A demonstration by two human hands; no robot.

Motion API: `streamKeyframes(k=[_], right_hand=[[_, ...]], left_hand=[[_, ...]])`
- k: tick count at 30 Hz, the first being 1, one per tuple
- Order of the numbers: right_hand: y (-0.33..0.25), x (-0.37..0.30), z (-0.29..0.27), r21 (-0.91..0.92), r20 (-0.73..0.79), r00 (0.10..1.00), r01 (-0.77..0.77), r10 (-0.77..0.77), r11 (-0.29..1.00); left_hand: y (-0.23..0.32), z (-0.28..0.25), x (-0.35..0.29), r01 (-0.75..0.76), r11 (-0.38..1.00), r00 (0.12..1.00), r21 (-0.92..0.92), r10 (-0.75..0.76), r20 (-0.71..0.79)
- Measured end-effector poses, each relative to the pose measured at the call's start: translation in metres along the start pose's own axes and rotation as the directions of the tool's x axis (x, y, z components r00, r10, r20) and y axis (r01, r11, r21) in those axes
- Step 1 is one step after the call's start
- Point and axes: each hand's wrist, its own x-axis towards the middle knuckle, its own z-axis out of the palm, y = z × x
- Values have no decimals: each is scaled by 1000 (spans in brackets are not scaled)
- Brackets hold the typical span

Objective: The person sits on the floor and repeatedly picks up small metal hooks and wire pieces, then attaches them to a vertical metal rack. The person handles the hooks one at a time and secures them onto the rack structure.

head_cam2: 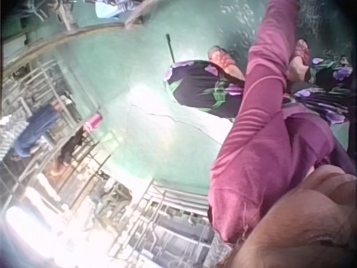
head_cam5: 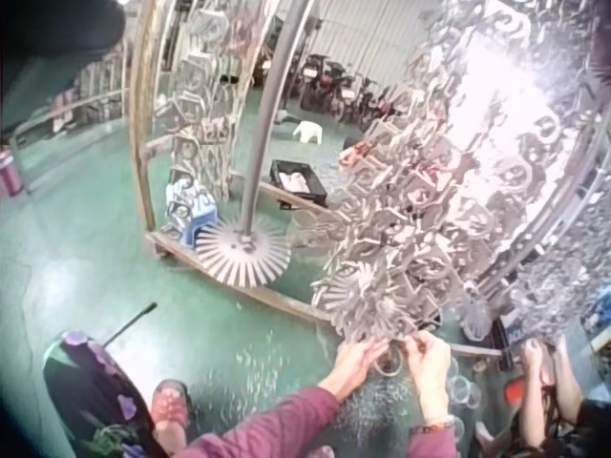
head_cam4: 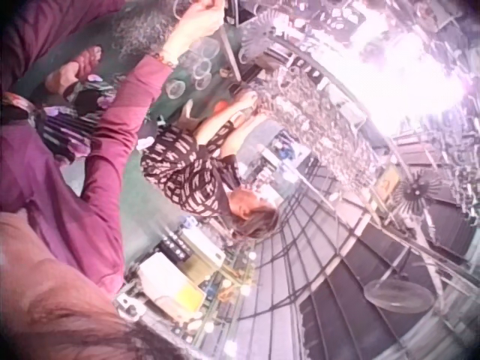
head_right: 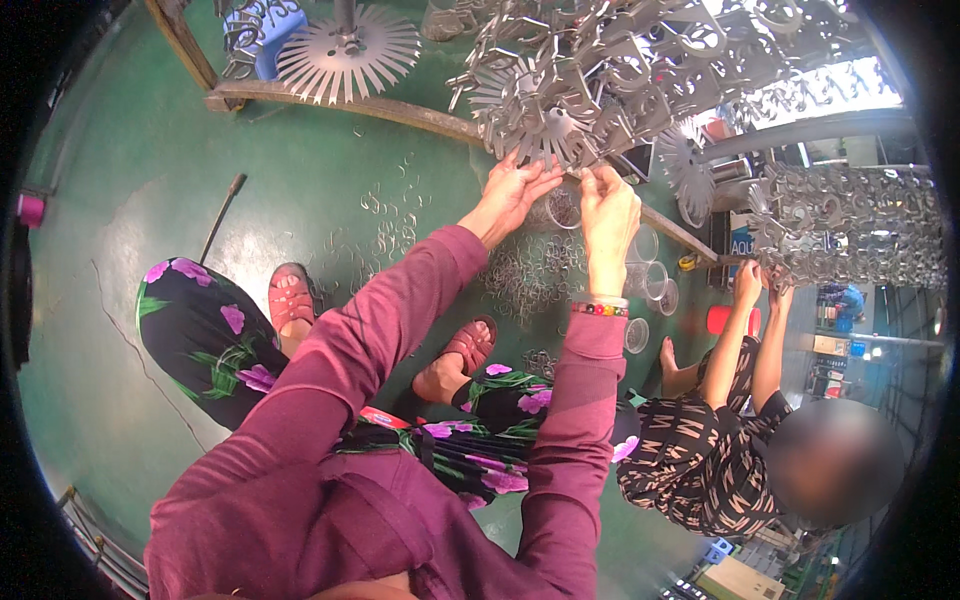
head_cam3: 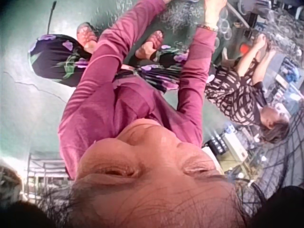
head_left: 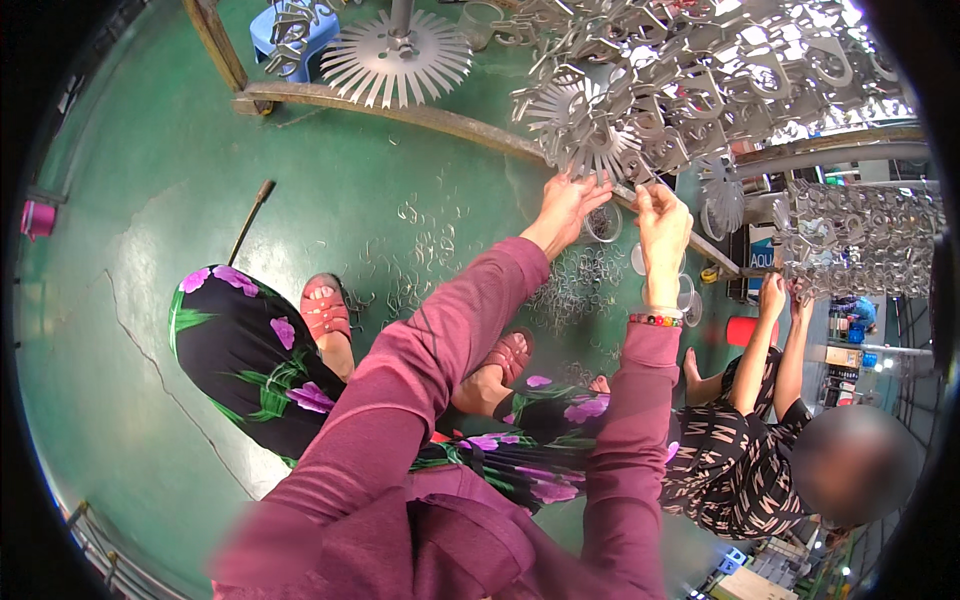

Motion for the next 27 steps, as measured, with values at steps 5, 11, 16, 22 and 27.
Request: streamKeyframes(k=[5,11,16,22,27], right_hand=[[8,6,-2,-17,-1,999,40,-40,999],[7,17,-5,137,126,992,-11,-7,990],[11,25,6,165,54,995,71,-81,984],[8,27,17,19,-94,969,233,-230,972],[7,25,28,-171,-138,968,184,-208,968]], left_hand=[[-9,13,-2,-67,998,996,-16,66,-54],[-24,12,9,-170,984,983,-56,166,-77],[-35,20,17,-184,968,967,-171,146,-209],[-31,4,14,-254,966,967,-50,253,-22],[-10,-28,24,-37,960,998,277,49,-38]])
